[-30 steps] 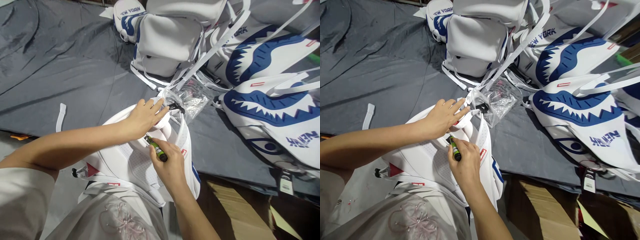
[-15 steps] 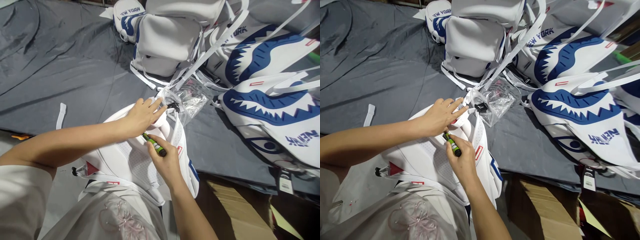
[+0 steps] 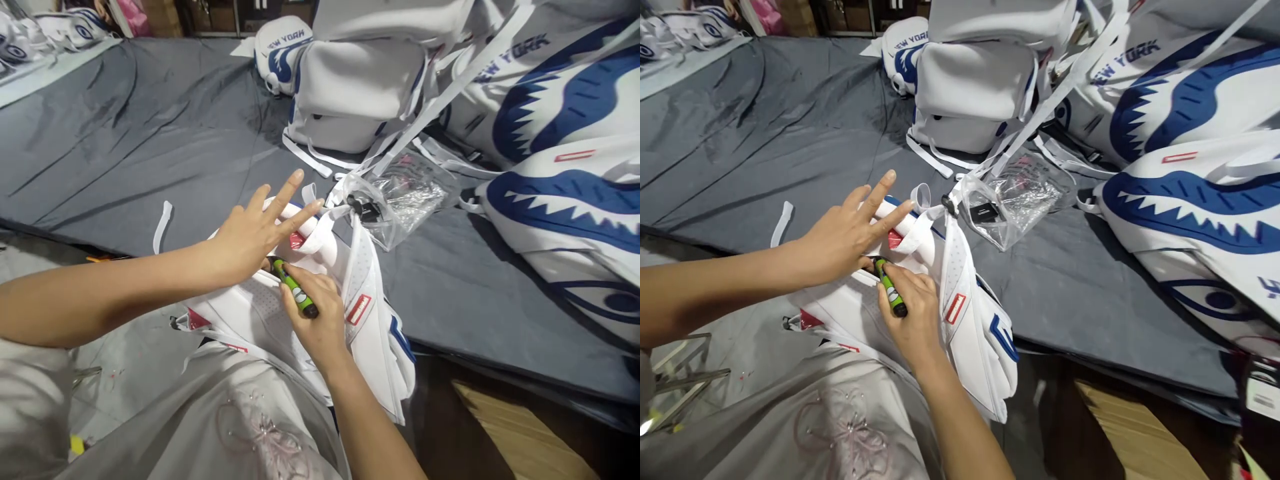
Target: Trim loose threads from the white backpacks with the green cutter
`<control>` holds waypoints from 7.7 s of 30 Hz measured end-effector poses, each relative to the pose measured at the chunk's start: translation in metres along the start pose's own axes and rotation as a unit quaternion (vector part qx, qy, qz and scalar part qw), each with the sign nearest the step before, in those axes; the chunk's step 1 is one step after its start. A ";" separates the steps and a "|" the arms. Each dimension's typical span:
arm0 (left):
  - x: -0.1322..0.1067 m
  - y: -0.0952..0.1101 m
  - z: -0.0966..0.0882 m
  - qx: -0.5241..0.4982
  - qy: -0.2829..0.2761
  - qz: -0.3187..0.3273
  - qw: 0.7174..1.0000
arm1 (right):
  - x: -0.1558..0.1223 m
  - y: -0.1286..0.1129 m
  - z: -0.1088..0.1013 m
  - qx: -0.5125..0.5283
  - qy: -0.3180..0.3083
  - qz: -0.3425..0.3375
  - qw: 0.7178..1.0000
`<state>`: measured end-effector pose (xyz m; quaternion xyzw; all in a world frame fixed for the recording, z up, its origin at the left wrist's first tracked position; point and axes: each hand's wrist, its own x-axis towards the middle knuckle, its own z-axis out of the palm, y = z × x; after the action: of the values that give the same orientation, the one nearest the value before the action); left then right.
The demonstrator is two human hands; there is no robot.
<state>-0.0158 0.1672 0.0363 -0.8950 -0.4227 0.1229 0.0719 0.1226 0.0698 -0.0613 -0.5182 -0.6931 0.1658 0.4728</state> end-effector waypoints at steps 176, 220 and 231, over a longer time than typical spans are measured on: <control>0.080 -0.029 0.008 -0.035 -0.127 0.072 0.989 | 0.056 0.041 -0.066 0.110 0.161 0.042 0.980; 0.020 0.016 0.006 -0.491 0.265 0.115 0.822 | 0.080 0.001 -0.092 0.111 0.092 0.100 0.984; -0.020 0.002 0.055 -0.573 0.335 0.054 0.746 | 0.065 -0.007 -0.082 -0.098 -0.021 0.032 0.994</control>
<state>-0.0417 0.1519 -0.0143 -0.7732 -0.3133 -0.4463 -0.3238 0.1853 0.1025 0.0161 -0.5801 -0.6989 0.1231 0.3998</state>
